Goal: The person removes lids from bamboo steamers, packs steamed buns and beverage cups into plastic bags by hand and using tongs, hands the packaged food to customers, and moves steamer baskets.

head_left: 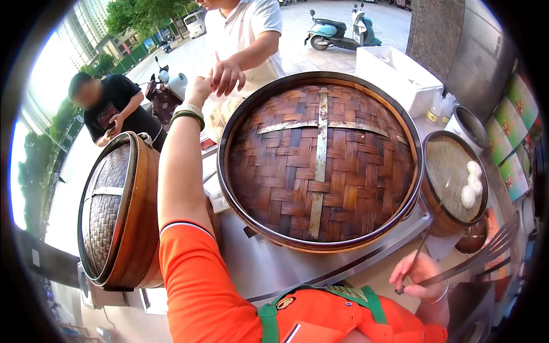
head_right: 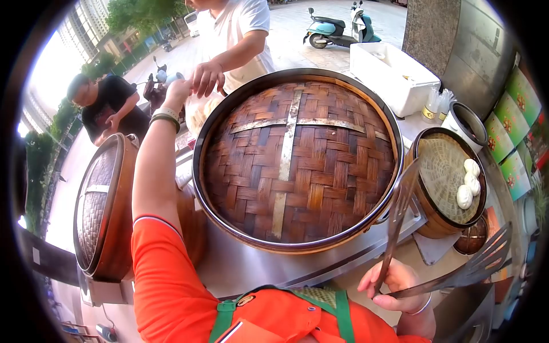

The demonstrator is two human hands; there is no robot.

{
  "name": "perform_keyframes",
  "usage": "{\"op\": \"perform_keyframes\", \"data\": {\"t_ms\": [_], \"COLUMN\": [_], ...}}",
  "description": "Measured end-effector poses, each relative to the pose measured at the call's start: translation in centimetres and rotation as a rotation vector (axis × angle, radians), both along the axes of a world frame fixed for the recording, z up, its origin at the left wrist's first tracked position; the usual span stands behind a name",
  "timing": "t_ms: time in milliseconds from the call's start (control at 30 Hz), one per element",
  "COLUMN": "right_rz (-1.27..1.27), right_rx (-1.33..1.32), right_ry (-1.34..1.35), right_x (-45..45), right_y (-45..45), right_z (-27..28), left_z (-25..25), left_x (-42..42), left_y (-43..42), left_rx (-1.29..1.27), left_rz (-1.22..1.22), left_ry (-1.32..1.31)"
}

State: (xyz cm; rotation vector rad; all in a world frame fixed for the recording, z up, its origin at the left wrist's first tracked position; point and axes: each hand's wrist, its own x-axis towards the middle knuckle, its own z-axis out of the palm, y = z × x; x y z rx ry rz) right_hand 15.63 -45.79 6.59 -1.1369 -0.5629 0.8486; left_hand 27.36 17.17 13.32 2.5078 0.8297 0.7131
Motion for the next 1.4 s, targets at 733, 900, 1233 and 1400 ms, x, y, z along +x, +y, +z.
{"op": "perform_keyframes", "data": {"t_ms": [733, 900, 1233, 1400], "right_rz": [0.43, 0.234, 0.254, 0.217], "right_rx": [-0.743, -0.593, -0.832, -0.845], "right_ry": [-1.331, -1.59, -1.251, -1.191], "right_x": [-6.9, -9.0, -13.6, -13.0], "right_y": [20.8, 22.3, 14.3, 9.6], "right_z": [-17.8, -18.7, -12.6, -13.7], "left_z": [-19.5, -39.0, -54.1, -52.1], "left_x": [-50.8, -51.3, -42.9, -43.9], "left_y": [-29.3, -34.5, -38.7, -39.7], "left_rx": [-1.257, -1.441, -2.242, -1.934], "left_rz": [-0.187, 0.12, 0.362, 0.722], "left_ry": [-0.176, 0.206, -1.373, -0.82]}}
